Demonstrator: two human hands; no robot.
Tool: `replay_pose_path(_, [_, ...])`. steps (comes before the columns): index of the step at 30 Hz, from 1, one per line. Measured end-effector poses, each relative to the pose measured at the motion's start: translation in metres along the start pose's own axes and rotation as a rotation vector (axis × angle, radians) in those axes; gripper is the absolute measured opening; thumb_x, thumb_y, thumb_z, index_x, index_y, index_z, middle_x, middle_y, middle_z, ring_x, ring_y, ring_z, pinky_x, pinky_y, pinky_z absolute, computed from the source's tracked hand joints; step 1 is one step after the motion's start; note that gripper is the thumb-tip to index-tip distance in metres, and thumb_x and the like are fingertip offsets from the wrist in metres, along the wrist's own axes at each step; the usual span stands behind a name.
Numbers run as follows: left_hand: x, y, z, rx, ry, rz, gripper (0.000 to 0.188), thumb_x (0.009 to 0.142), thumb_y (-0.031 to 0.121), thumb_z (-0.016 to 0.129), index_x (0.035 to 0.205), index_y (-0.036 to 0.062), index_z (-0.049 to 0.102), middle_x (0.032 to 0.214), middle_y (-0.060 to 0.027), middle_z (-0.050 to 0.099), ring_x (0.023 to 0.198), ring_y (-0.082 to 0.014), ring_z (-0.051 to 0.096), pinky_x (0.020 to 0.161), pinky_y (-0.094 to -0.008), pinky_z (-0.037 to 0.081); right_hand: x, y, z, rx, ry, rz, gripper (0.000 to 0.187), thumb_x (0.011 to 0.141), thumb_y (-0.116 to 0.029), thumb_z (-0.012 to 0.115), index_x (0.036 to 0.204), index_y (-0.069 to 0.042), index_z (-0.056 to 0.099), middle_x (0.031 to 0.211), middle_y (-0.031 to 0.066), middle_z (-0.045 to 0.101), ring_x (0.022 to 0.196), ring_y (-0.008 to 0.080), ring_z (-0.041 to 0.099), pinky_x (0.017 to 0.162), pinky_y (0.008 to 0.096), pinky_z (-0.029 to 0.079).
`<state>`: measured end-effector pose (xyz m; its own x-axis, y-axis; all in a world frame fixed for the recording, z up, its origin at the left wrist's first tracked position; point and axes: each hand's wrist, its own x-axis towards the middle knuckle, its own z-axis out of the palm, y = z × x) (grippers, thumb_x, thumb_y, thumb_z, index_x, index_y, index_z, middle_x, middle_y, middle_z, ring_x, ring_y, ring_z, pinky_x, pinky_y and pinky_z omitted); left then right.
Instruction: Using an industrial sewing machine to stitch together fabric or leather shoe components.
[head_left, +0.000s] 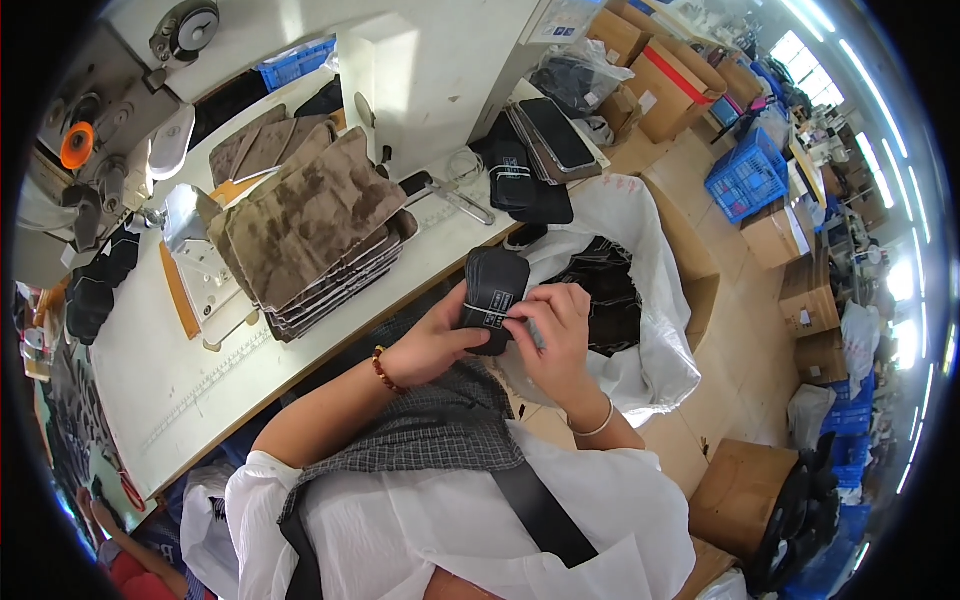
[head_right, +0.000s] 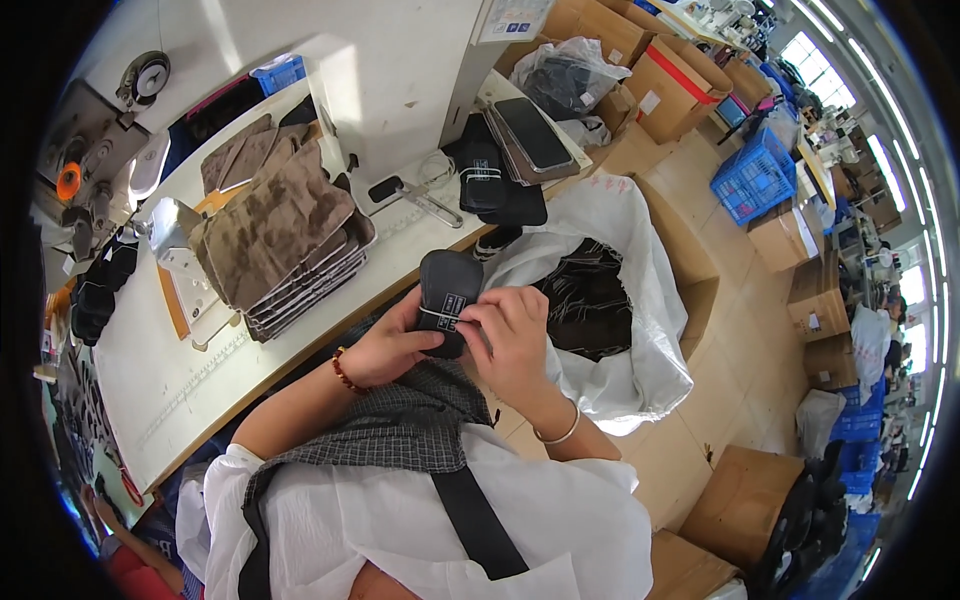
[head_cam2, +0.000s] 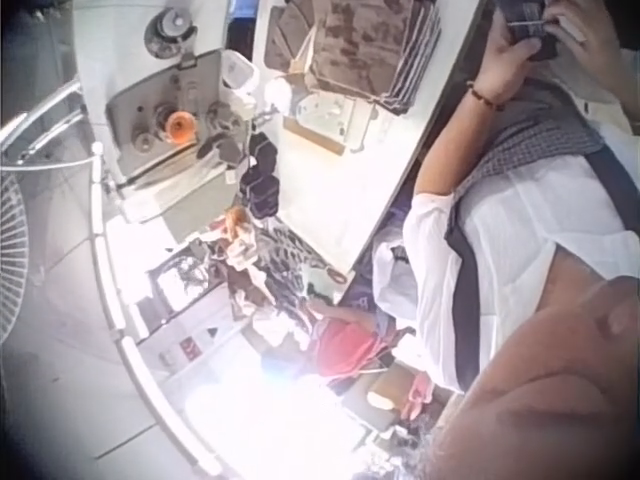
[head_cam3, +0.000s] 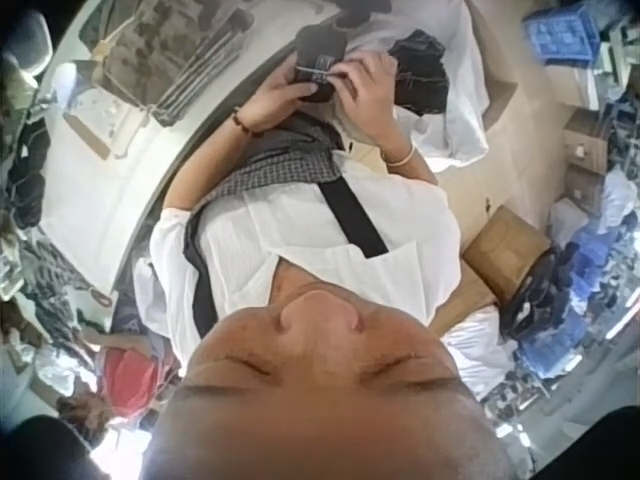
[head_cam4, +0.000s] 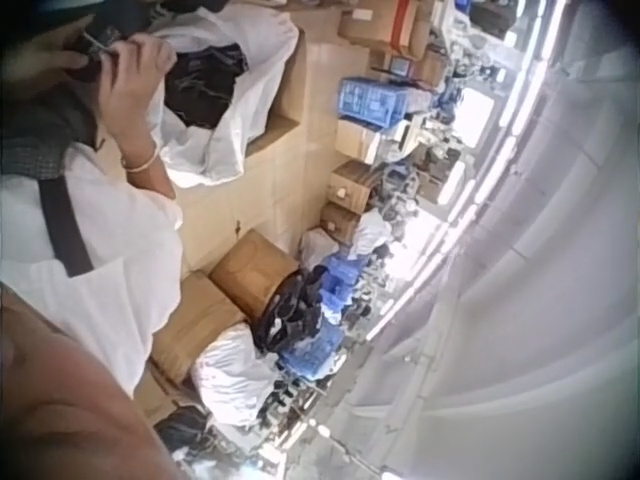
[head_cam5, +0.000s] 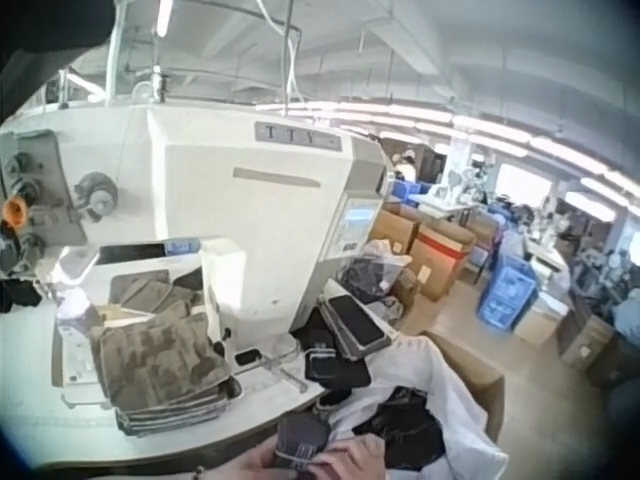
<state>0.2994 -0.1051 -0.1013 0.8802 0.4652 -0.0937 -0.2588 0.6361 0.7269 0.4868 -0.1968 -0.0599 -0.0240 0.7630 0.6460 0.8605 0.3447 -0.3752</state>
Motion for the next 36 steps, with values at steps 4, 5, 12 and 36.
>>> replay_pose_path(4, [-0.002, 0.002, -0.003, 0.145, 0.03, 0.018, 0.077, 0.098, -0.009, 0.057, 0.165, 0.0088, 0.025, 0.145, -0.0077, 0.053, 0.134, -0.019, 0.057, 0.111, -0.0417, 0.053, 0.009, -0.005, -0.003, -0.084, -0.083, -0.041, 0.021, 0.079, -0.008, 0.082, 0.094, -0.009, 0.067, 0.099, 0.005, 0.062, 0.093, 0.0261, 0.06, 0.09, 0.0421, 0.042])
replay_pose_path(5, [-0.003, 0.003, -0.003, 0.169, 0.04, 0.011, 0.077, 0.098, -0.009, 0.057, 0.165, 0.0086, 0.024, 0.145, -0.0079, 0.053, 0.134, -0.0189, 0.057, 0.111, -0.0414, 0.053, 0.011, -0.005, -0.002, -0.073, -0.108, -0.033, 0.019, 0.081, -0.007, 0.081, 0.094, -0.009, 0.066, 0.099, 0.0051, 0.062, 0.092, 0.0244, 0.061, 0.088, 0.0408, 0.044])
replay_pose_path(12, [-0.011, 0.014, -0.007, 0.319, 0.049, 0.034, 0.069, 0.099, -0.007, 0.056, 0.161, 0.0036, 0.027, 0.142, -0.0129, 0.058, 0.127, -0.0204, 0.063, 0.111, -0.0386, 0.052, 0.017, 0.006, -0.002, 1.079, -0.2, 0.746, 0.004, 0.102, -0.005, 0.062, 0.098, -0.003, 0.062, 0.087, 0.0039, 0.067, 0.074, 0.0069, 0.057, 0.065, 0.0244, 0.046])
replay_pose_path(36, [-0.033, 0.032, -0.017, 0.332, 0.021, -0.059, 0.055, 0.1, -0.004, 0.058, 0.151, 0.0004, 0.039, 0.127, -0.016, 0.069, 0.108, -0.0239, 0.074, 0.1, -0.0368, 0.056, 0.027, 0.027, 0.016, 0.892, -0.273, 0.729, 0.006, 0.101, -0.008, 0.068, 0.103, -0.003, 0.066, 0.088, -0.0057, 0.063, 0.08, 0.0006, 0.054, 0.072, 0.0183, 0.043])
